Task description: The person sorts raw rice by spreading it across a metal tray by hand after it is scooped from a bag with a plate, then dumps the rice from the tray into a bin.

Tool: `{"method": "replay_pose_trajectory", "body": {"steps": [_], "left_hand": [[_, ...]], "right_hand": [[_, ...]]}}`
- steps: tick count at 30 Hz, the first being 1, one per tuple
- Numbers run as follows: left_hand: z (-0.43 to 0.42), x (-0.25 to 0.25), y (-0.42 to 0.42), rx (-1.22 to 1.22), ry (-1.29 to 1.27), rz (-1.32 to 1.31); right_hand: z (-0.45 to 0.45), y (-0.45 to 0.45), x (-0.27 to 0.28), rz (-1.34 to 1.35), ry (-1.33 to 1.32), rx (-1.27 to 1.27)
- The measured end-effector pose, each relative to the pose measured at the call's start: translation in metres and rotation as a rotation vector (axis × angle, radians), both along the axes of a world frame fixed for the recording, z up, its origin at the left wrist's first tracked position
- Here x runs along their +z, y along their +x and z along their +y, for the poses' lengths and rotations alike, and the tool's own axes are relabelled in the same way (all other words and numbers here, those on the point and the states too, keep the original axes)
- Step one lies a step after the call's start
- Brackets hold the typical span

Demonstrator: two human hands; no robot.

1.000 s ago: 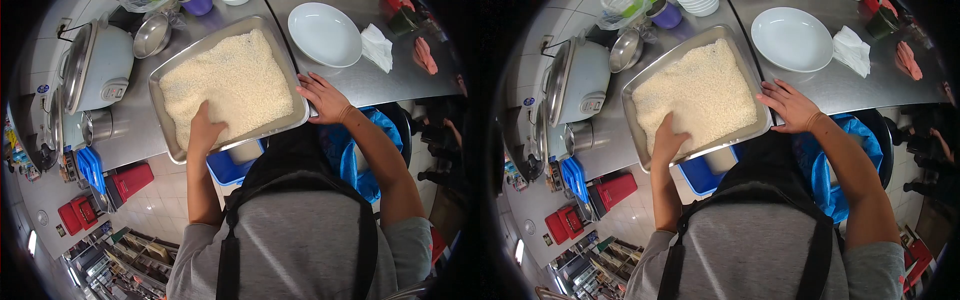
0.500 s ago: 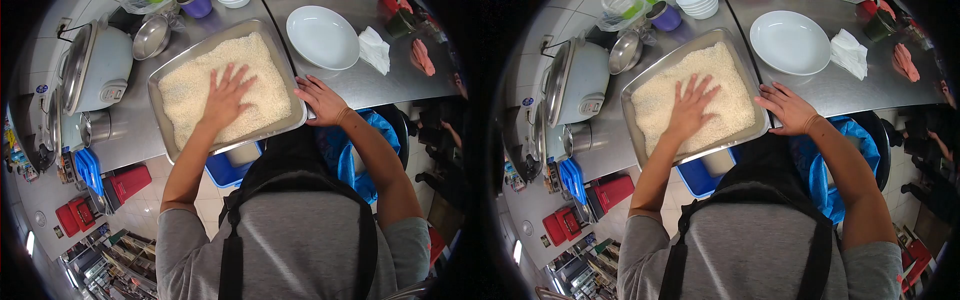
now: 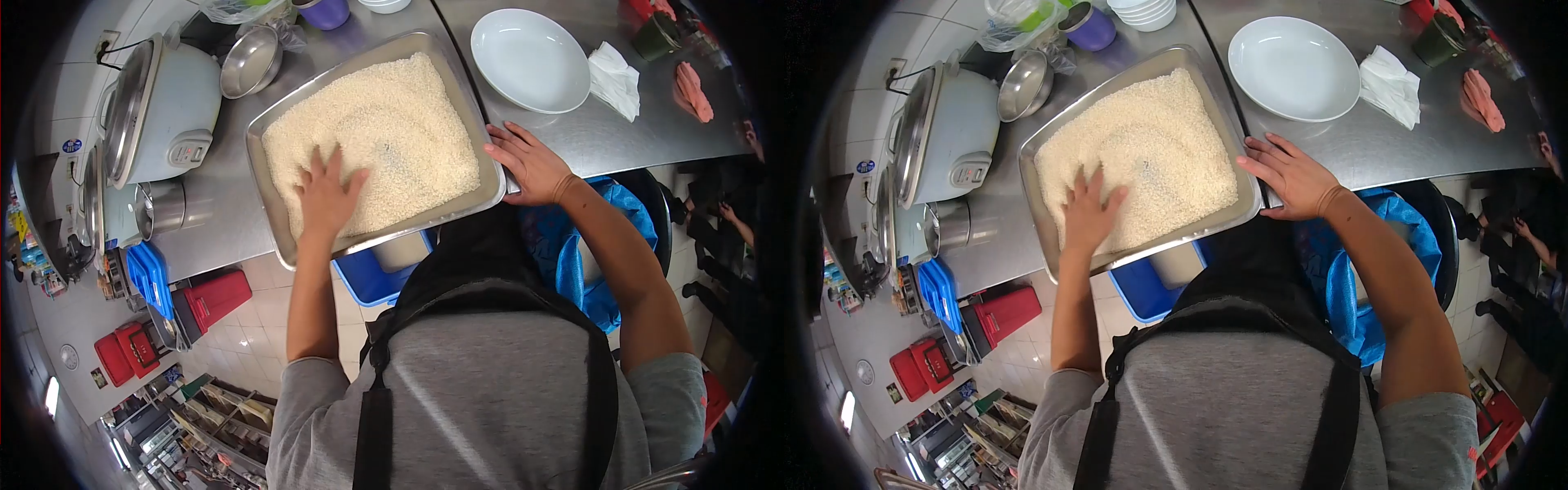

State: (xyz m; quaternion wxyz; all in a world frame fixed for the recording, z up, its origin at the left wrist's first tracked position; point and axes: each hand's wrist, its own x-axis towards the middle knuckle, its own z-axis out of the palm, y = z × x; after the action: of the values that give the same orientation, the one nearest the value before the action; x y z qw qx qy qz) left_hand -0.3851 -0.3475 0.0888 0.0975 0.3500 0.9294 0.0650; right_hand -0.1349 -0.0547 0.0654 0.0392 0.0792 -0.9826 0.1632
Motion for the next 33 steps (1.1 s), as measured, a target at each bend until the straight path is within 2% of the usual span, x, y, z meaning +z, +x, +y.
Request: {"method": "replay_pose_trajectory", "body": {"steps": [2,5,8,11,15,18,19,22,26,29,33], "left_hand": [[0.008,0.003,0.024,0.032,0.018,-0.079],[0.019,0.016,0.054,-0.096,-0.016,-0.070],[0.016,0.048,0.059,-0.256,0.082,-0.179],[0.004,0.069,0.046,-0.170,0.396,-0.240],[-0.017,0.066,0.030,0.108,0.736,-0.285],[-0.032,0.059,0.018,0.241,0.675,-0.171],[-0.045,0.055,0.006,0.264,0.530,-0.139],[-0.082,0.025,-0.028,0.146,0.212,0.511],[-0.136,-0.050,-0.053,0.373,0.228,0.415],[-0.147,-0.039,-0.033,0.339,0.112,0.460],[-0.197,-0.039,-0.009,0.480,0.268,0.178]], "right_hand": [[-0.001,0.000,0.000,0.003,0.008,-0.003],[-0.002,0.001,0.000,0.011,0.012,-0.004],[-0.002,0.000,0.000,0.017,0.023,-0.006],[-0.003,0.000,0.002,0.015,0.024,-0.006],[-0.004,0.000,0.003,0.028,0.023,-0.002],[-0.005,0.000,0.005,0.016,0.012,-0.008],[-0.005,0.001,0.005,0.022,0.014,-0.008],[-0.006,0.001,0.003,0.035,0.017,-0.007],[-0.005,0.001,0.001,0.045,0.041,0.009],[-0.002,0.003,0.003,0.052,0.053,0.009],[-0.007,0.000,0.009,-0.002,0.059,-0.002]]}}
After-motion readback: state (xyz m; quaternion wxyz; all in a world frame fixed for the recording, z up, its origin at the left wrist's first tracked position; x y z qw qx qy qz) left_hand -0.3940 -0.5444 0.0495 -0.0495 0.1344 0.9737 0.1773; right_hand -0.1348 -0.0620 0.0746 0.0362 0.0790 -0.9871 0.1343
